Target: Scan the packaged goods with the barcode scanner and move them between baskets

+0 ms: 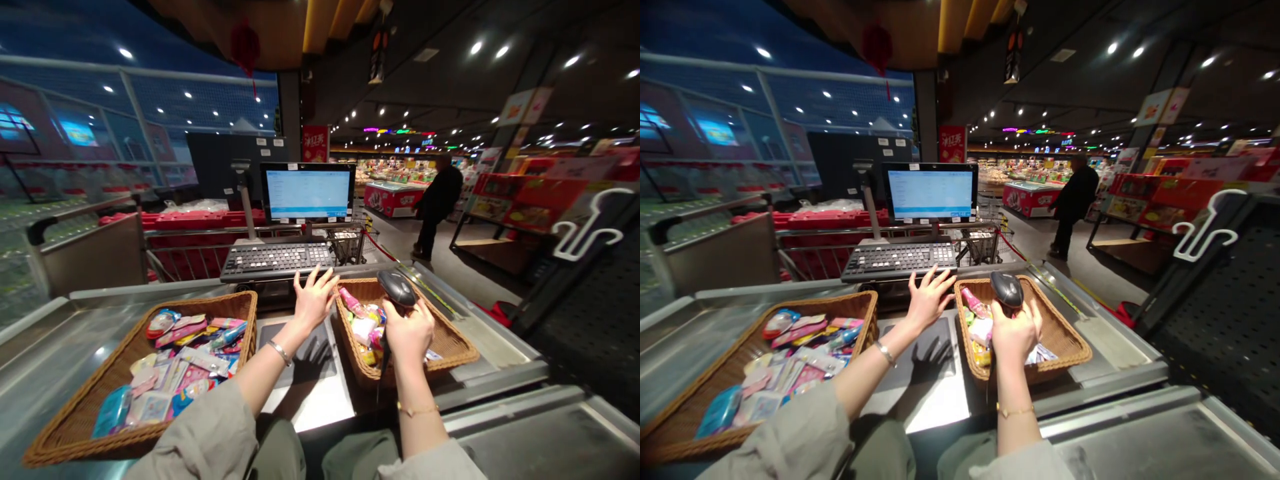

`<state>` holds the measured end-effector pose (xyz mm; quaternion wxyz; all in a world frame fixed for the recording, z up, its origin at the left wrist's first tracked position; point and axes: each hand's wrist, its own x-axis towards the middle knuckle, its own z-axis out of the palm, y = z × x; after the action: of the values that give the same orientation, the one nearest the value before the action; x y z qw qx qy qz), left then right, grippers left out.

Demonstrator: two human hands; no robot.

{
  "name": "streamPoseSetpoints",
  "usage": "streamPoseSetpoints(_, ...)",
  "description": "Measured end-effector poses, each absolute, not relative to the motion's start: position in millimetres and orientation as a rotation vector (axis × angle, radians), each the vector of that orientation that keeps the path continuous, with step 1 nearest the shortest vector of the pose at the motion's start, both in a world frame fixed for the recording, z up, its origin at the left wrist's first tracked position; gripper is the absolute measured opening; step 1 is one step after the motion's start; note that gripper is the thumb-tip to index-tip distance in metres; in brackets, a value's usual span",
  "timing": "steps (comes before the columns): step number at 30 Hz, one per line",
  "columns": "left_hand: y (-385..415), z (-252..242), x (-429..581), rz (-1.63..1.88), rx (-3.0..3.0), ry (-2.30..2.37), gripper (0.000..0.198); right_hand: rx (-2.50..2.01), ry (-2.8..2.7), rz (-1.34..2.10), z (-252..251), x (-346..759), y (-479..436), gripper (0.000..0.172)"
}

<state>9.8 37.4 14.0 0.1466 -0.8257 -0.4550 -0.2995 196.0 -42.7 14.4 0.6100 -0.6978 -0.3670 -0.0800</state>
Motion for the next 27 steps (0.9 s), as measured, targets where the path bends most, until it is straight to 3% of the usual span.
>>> streamPoseSetpoints(19, 19.0, -2.9, -129.0, -0.840, -2.167, -1.603, 0.037, -1.503, -1.257, -0.020, 8.0, 104.2, -25.8, 0.025)
streamPoseSetpoints(27, 12.0, -9.8, -196.0, -0.783, -2.073, -1.730, 0.029, -1.462, -1.426, 0.023, 0.9, 58.4, -19.8, 0.033)
